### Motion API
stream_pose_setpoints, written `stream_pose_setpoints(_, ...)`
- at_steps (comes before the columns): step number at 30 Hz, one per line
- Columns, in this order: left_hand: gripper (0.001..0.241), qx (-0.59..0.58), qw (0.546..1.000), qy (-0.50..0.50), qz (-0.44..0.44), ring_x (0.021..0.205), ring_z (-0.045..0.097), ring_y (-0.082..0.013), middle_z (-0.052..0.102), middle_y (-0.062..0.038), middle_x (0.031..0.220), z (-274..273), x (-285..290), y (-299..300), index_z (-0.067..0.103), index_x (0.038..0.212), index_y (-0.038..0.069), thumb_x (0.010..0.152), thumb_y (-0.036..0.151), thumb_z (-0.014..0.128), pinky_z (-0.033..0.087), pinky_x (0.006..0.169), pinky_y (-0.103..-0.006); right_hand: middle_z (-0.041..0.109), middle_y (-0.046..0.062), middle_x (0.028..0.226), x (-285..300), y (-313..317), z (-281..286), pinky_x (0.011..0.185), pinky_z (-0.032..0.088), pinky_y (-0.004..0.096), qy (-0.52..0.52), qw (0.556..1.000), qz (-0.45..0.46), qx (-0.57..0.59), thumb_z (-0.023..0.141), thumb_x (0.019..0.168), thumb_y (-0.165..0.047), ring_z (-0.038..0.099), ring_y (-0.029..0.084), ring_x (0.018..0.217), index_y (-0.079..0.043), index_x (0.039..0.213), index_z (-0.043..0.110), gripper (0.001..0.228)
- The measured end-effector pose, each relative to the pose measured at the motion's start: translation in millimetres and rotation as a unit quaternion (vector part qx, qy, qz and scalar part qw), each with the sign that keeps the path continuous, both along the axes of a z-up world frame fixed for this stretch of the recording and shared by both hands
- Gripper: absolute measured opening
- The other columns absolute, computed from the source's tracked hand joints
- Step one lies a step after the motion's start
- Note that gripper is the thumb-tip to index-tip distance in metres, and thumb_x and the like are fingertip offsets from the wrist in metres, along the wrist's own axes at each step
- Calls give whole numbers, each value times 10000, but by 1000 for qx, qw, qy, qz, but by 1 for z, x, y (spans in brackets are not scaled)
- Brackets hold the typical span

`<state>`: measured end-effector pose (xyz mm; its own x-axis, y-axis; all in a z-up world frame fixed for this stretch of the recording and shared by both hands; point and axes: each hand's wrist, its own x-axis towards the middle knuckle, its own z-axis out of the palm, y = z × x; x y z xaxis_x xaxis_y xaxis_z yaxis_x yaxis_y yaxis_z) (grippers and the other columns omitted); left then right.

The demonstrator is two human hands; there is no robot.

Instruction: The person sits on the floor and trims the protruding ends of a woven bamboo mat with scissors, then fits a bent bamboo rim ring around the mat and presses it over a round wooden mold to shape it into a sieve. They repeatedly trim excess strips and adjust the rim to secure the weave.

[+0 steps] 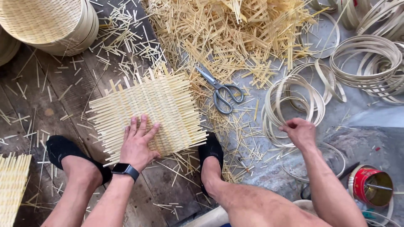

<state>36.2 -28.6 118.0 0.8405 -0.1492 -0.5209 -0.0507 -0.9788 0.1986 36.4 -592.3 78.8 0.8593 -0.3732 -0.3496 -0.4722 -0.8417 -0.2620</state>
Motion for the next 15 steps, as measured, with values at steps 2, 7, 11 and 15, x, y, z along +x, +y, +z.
stream_pose_setpoints(2, 1078, 6, 1000, 2, -3, 1573, 41, -296, 103, -24, 1696, -1, 1, -2, 343, 1537, 436, 615, 511, 898, 92, 1276, -437, 778, 81, 848, -6, -13, 9, 758, 549, 334, -2, 1000, -5, -7, 911, 729, -333, 703, 180, 762, -80, 981, 812, 371)
stream_pose_setpoints(7, 1078, 19, 1000, 2, -4, 1578, 27, -282, 80, -15, 1703, -9, -2, 0, 325, 1528, 459, 612, 538, 888, 73, 1283, -423, 746, 108, 809, -19, -48, 19, 697, 515, 347, -22, 996, -76, 37, 908, 798, -372, 636, 176, 725, -31, 934, 813, 379)
stream_pose_setpoints(11, 1084, 14, 1000, 5, 6, 1582, 18, -272, 75, 0, 1707, -4, -2, -2, 329, 1524, 473, 602, 531, 896, 64, 1289, -416, 728, 25, 870, -24, -58, 49, 665, 483, 300, -210, 944, -149, 207, 767, 991, -415, 610, 118, 746, -90, 1017, 786, 326)
stream_pose_setpoints(15, 1096, 10, 1000, 8, 6, 1586, 11, -272, 77, 0, 1707, 0, 0, -2, 332, 1526, 463, 594, 528, 904, 60, 1293, -414, 706, 56, 928, -30, -87, 71, 810, 512, 300, -368, 926, 83, -12, 582, 1205, -357, 630, 149, 862, -68, 1037, 759, 378)
